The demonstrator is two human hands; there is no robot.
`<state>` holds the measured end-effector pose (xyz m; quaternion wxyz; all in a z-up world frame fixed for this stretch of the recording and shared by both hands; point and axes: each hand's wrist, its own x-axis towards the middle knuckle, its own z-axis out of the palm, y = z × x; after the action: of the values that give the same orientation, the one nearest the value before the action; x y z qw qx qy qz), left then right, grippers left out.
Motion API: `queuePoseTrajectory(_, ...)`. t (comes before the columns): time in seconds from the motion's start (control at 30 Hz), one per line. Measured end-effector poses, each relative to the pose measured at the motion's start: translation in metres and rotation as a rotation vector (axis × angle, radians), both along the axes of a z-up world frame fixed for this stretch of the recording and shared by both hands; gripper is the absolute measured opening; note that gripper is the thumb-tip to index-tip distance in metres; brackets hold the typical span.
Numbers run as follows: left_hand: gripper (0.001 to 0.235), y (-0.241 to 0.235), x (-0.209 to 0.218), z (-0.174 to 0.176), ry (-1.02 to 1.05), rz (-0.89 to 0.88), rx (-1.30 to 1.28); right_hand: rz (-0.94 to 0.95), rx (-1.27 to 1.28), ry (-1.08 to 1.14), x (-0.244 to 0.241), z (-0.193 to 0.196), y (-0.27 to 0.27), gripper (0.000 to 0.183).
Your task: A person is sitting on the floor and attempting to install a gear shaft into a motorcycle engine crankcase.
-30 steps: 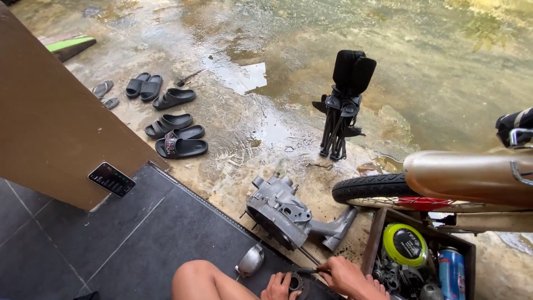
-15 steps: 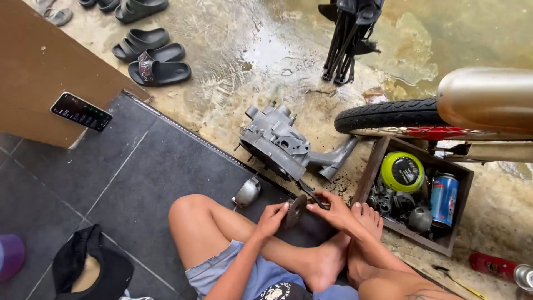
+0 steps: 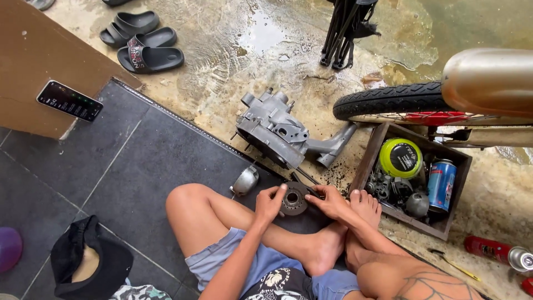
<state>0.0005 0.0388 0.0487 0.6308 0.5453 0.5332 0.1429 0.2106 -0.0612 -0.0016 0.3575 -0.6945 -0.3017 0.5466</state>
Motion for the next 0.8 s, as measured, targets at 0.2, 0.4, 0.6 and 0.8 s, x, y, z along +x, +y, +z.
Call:
queuePoseTrajectory(0.2, 0.036, -0.002, -0.002, 0.019, 0.015, -0.138, 0.346, 0.039, -0.013, -0.092, -0.002, 0.008, 0.003, 0.029)
queuePoseTrajectory(0.4, 0.029, -0.003, -0.003, -0.007, 0.037, -0.132, 0.348, 0.189, -0.063, -0.315, 0.001, 0.058, 0.012, 0.04)
queuePoseTrajectory(0.6, 0.038, 0.002, -0.002, -0.044, 0.129, -0.147, 0.338, 0.385, 0.108, -0.669, -0.01, 0.155, 0.023, 0.035)
queuePoseTrajectory(0.8, 0.041, 0.002, -0.001, -0.011, 0.092, -0.133, 0.274, 0.597, 0.116, -0.917, -0.024, 0.149, 0.023, 0.035)
